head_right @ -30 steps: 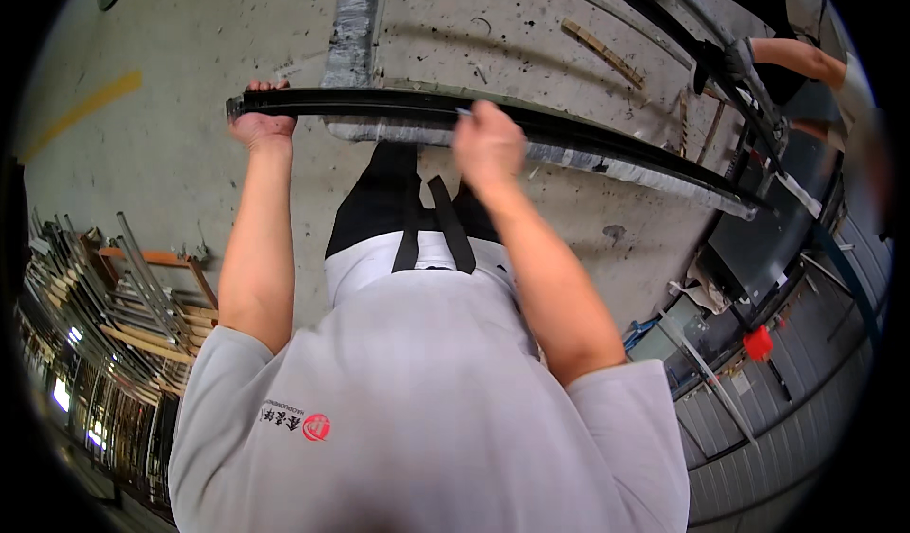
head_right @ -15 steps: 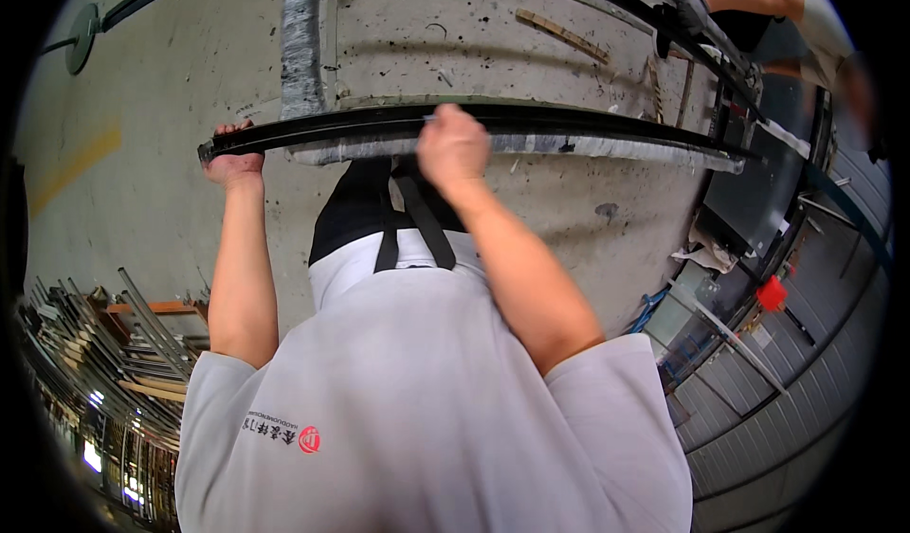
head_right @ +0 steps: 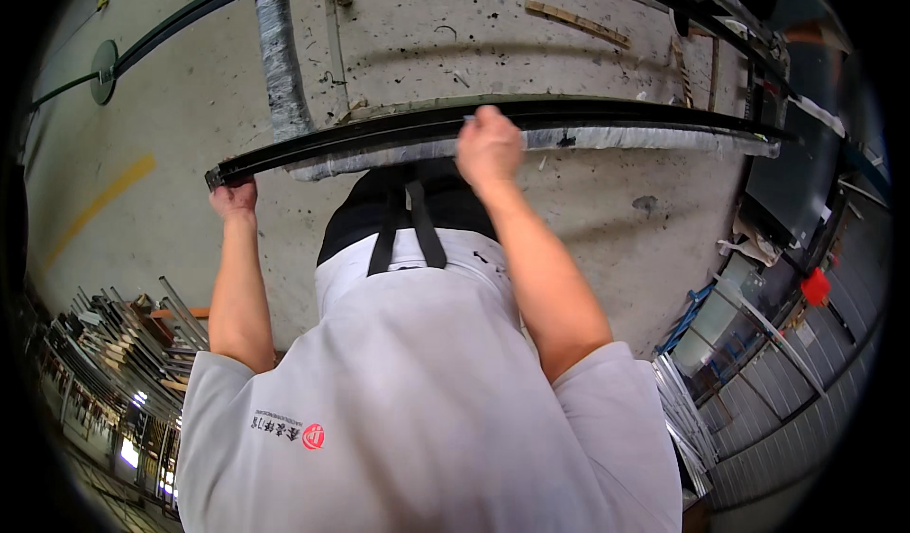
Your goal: The person cleans long black metal frames by spraying a white cloth with a cleaning liquid and wiping the surfaces of the frames one at a time while they are resting on a stand.
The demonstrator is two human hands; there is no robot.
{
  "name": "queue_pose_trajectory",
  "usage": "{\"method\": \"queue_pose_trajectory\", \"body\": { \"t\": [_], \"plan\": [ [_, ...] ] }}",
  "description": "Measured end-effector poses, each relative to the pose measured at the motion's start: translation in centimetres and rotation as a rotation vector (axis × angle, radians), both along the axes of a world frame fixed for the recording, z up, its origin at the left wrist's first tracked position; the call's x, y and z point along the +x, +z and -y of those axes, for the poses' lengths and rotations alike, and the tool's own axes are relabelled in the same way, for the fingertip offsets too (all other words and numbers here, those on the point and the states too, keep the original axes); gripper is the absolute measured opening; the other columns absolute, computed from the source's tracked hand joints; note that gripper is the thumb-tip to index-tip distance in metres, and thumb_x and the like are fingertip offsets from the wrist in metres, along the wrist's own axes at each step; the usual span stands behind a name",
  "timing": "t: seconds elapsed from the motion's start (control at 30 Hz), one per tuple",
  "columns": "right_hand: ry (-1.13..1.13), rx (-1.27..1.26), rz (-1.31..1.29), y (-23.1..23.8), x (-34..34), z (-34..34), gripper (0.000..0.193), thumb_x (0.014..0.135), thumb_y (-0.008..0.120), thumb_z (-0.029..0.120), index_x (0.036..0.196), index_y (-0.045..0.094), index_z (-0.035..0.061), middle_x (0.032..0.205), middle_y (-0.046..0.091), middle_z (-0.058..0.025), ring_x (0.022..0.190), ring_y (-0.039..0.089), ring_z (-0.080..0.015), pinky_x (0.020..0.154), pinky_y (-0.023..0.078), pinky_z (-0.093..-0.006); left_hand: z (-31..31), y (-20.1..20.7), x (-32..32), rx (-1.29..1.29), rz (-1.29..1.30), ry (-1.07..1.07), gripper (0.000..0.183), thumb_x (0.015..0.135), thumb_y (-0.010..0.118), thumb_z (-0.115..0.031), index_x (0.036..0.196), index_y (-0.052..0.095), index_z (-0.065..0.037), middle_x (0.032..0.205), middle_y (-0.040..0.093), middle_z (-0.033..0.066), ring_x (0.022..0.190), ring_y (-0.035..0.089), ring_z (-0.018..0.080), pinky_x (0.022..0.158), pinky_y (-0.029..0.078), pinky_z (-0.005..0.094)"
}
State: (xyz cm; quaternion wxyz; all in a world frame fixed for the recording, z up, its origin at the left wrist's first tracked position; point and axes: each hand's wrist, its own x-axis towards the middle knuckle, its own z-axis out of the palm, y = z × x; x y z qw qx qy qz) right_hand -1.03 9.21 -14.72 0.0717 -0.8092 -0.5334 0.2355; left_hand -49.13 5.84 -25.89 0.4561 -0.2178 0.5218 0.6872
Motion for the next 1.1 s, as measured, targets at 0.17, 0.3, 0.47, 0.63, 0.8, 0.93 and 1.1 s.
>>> {"method": "queue_pose_trajectory", "body": {
  "t": [0.17, 0.3, 0.47, 0.63, 0.8, 0.93, 1.1],
  "plan": [
    [-0.265, -0.006, 0.201, -0.2, 11.6, -0.7, 0.014, 0.085, 0.065, 0.018, 0.084, 0.065, 0.0048, 0.083, 0.070, -0.0205, 0.083, 0.067, -0.0417, 0.075, 0.053, -0.0486, -0.8, 4.3, -3.6, -0.300, -0.211, -0.358, 0.042, 0.097, 0.044, -0.036, 0.105, 0.062, 0.000, 0.103, 0.069, 0.0145, 0.103, 0.063, 0.0323, 0.092, 0.050, 0.0471],
    [-0.308, -0.033, 0.283, -0.2, 16.9, -0.9, 0.013, 0.084, 0.065, 0.020, 0.086, 0.067, 0.0065, 0.086, 0.071, -0.0193, 0.086, 0.067, -0.0413, 0.077, 0.052, -0.0491, -5.7, 7.0, -2.9, -0.354, -0.384, -0.786, 0.045, 0.097, 0.048, -0.037, 0.102, 0.068, 0.002, 0.097, 0.070, 0.0132, 0.090, 0.064, 0.0252, 0.088, 0.047, 0.0350],
    [-0.164, -0.158, 0.250, 2.0, 14.9, -2.3, 0.016, 0.086, 0.064, 0.021, 0.089, 0.068, 0.0064, 0.092, 0.072, -0.0181, 0.092, 0.067, -0.0400, 0.081, 0.053, -0.0489, -7.0, 8.3, -2.0, -0.501, -0.620, -1.333, 0.039, 0.092, 0.054, -0.033, 0.094, 0.071, 0.002, 0.087, 0.068, 0.0098, 0.082, 0.060, 0.0202, 0.075, 0.045, 0.0337],
    [0.401, -0.280, 0.012, 2.8, 1.8, -4.2, 0.017, 0.079, 0.065, 0.017, 0.092, 0.070, 0.0071, 0.098, 0.070, -0.0178, 0.099, 0.066, -0.0389, 0.084, 0.054, -0.0495, -6.1, 5.2, -3.7, -0.442, -0.584, -1.209, 0.030, 0.093, 0.053, -0.031, 0.086, 0.069, -0.006, 0.078, 0.062, 0.0045, 0.072, 0.054, 0.0168, 0.065, 0.043, 0.0308],
    [0.671, -0.412, -0.108, 2.9, -13.4, -6.9, 0.017, 0.076, 0.066, 0.013, 0.091, 0.073, 0.0087, 0.099, 0.072, -0.0168, 0.101, 0.067, -0.0356, 0.085, 0.055, -0.0473, -5.2, 3.2, -3.3, -0.300, -0.577, -1.076, 0.024, 0.088, 0.058, -0.017, 0.095, 0.069, 0.004, 0.081, 0.067, 0.0091, 0.076, 0.060, 0.0176, 0.072, 0.046, 0.0296],
    [0.642, -0.562, 0.054, 3.5, -10.5, -7.5, 0.019, 0.077, 0.066, 0.010, 0.095, 0.071, 0.0104, 0.099, 0.072, -0.0143, 0.101, 0.067, -0.0350, 0.083, 0.055, -0.0474, -4.9, 4.3, -2.3, -0.249, -0.825, -1.291, 0.026, 0.095, 0.053, -0.027, 0.077, 0.060, -0.009, 0.072, 0.053, 0.0021, 0.067, 0.048, 0.0159, 0.061, 0.040, 0.0361],
    [0.631, -0.493, 0.230, 4.3, -13.5, -7.0, 0.022, 0.075, 0.066, 0.010, 0.095, 0.074, 0.0138, 0.095, 0.073, -0.0128, 0.097, 0.069, -0.0327, 0.085, 0.056, -0.0448, -4.4, 2.3, -2.5, -0.303, -0.766, -1.219, 0.028, 0.098, 0.046, -0.024, 0.078, 0.059, -0.009, 0.069, 0.051, 0.0043, 0.061, 0.047, 0.0175, 0.052, 0.039, 0.0382]
  ]
}}
